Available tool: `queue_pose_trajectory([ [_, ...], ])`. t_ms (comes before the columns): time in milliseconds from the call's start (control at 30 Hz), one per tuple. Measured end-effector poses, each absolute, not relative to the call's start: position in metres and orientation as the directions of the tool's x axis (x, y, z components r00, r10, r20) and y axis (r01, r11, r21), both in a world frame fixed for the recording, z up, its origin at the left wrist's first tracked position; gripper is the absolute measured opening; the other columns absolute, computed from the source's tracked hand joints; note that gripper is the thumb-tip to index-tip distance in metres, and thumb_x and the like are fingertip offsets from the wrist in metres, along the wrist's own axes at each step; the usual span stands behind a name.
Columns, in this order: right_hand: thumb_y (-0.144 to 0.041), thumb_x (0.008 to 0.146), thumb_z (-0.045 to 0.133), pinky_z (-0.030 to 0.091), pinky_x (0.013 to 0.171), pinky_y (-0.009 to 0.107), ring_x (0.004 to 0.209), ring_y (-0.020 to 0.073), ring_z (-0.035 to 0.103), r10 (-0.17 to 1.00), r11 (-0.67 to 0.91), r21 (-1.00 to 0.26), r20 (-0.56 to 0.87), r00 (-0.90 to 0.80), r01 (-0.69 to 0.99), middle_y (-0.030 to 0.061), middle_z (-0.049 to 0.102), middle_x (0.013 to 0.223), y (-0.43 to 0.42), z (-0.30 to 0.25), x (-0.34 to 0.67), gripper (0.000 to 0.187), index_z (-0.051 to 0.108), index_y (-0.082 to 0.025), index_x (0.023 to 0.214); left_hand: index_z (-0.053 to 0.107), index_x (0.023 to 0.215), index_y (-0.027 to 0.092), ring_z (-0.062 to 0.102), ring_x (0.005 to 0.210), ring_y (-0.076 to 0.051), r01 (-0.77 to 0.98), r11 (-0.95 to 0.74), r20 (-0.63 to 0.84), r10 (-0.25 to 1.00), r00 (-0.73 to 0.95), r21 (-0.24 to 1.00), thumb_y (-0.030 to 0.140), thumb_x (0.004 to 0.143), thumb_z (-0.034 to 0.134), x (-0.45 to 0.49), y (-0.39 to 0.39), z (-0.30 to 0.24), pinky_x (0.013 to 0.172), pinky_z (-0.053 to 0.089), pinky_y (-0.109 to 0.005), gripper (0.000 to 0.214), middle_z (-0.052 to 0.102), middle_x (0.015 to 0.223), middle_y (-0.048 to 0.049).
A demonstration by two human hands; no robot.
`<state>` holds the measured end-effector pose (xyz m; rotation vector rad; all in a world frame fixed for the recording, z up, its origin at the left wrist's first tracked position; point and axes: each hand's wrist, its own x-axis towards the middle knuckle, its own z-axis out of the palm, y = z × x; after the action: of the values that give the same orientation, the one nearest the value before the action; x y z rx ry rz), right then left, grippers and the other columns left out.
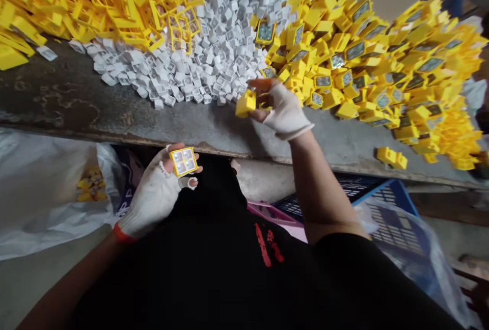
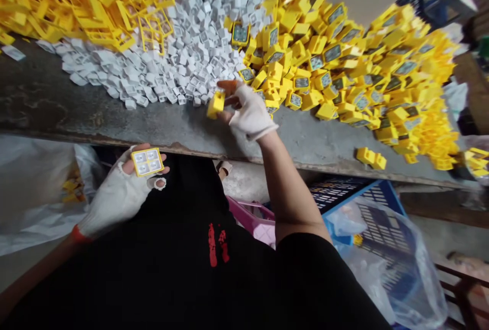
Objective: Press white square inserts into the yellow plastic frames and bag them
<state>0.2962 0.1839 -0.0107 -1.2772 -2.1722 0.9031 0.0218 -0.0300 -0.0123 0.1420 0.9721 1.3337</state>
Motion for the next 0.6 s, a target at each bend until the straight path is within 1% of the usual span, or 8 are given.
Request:
queue_pose_trajectory([
  [67,-0.057,0.087,0.090,0.073,0.100,0.049,0.113,0.0289,0.084,0.860,0.283,-0.856,0.027,-0.510,0.433,0.0076,0.084,0.129,0.159,-0.028,0.303,0.070,0.071,-0.028,0.148,0.085,0.107,0.023,0.087,0.081,-0.028,-0.747,0.299,-0.505,0.861,-0.057,0.593,0.021,0.088,0.096,0.022,-0.029,-0.012,0.058,0.067,-0.031,0.022,0.089,0.099,-0.0054],
  [100,-0.060,0.087,0.089,0.074,0.101,0.051,0.113,0.0294,0.085,0.859,0.257,-0.872,0.009,-0.511,0.417,0.0070,0.086,0.127,0.150,-0.036,0.306,0.068,0.072,-0.028,0.145,0.084,0.108,0.023,0.087,0.082,-0.028,-0.746,0.307,-0.504,0.862,-0.045,0.591,0.020,0.089,0.095,0.022,-0.029,-0.011,0.059,0.067,-0.031,0.021,0.089,0.099,-0.0052],
  [167,-0.051,0.088,0.085,0.073,0.105,0.055,0.115,0.0305,0.086,0.879,0.263,-0.835,0.001,-0.477,0.483,0.0080,0.087,0.129,0.137,-0.047,0.311,0.061,0.074,-0.027,0.143,0.083,0.109,0.023,0.087,0.082,-0.027,-0.736,0.326,-0.508,0.861,-0.029,0.594,0.020,0.092,0.091,0.023,-0.029,-0.011,0.060,0.066,-0.031,0.019,0.088,0.100,-0.0053],
  [267,-0.030,0.092,0.072,0.071,0.112,0.055,0.119,0.0306,0.086,0.908,0.339,-0.657,0.041,-0.417,0.673,0.0113,0.088,0.138,0.135,-0.045,0.320,0.056,0.076,-0.025,0.147,0.082,0.109,0.022,0.085,0.082,-0.027,-0.721,0.328,-0.508,0.861,-0.039,0.611,0.019,0.094,0.088,0.024,-0.030,-0.011,0.060,0.065,-0.031,0.016,0.087,0.100,-0.0060],
  [367,-0.026,0.101,0.062,0.068,0.116,0.058,0.121,0.0309,0.085,0.926,0.368,-0.447,0.093,-0.366,0.815,0.0118,0.088,0.139,0.136,-0.030,0.318,0.055,0.074,-0.026,0.154,0.082,0.110,0.022,0.085,0.083,-0.028,-0.721,0.307,-0.488,0.871,-0.051,0.622,0.020,0.094,0.087,0.024,-0.031,-0.012,0.060,0.064,-0.031,0.016,0.087,0.103,-0.0071],
  [433,-0.034,0.104,0.068,0.065,0.116,0.066,0.119,0.0359,0.085,0.934,0.355,-0.301,0.067,-0.352,0.885,0.0143,0.089,0.134,0.132,-0.019,0.306,0.053,0.074,-0.024,0.156,0.082,0.110,0.022,0.085,0.083,-0.030,-0.721,0.301,-0.490,0.870,-0.060,0.624,0.021,0.094,0.088,0.025,-0.032,-0.012,0.059,0.064,-0.033,0.016,0.087,0.103,-0.0083],
  [500,-0.041,0.101,0.078,0.061,0.115,0.073,0.118,0.0431,0.084,0.931,0.360,-0.162,0.001,-0.365,0.919,0.0192,0.089,0.130,0.128,-0.010,0.290,0.057,0.075,-0.020,0.153,0.082,0.110,0.021,0.084,0.083,-0.030,-0.719,0.307,-0.508,0.858,-0.074,0.623,0.022,0.094,0.088,0.025,-0.032,-0.011,0.060,0.064,-0.033,0.016,0.086,0.103,-0.0094],
  [600,-0.031,0.099,0.077,0.059,0.117,0.075,0.132,0.0469,0.079,0.872,0.480,-0.104,-0.051,-0.486,0.871,0.0206,0.084,0.144,0.129,-0.003,0.270,0.055,0.076,-0.021,0.154,0.081,0.111,0.021,0.084,0.086,-0.030,-0.710,0.328,-0.531,0.844,-0.077,0.623,0.025,0.097,0.087,0.024,-0.033,-0.009,0.062,0.064,-0.033,0.016,0.086,0.104,-0.0094],
])
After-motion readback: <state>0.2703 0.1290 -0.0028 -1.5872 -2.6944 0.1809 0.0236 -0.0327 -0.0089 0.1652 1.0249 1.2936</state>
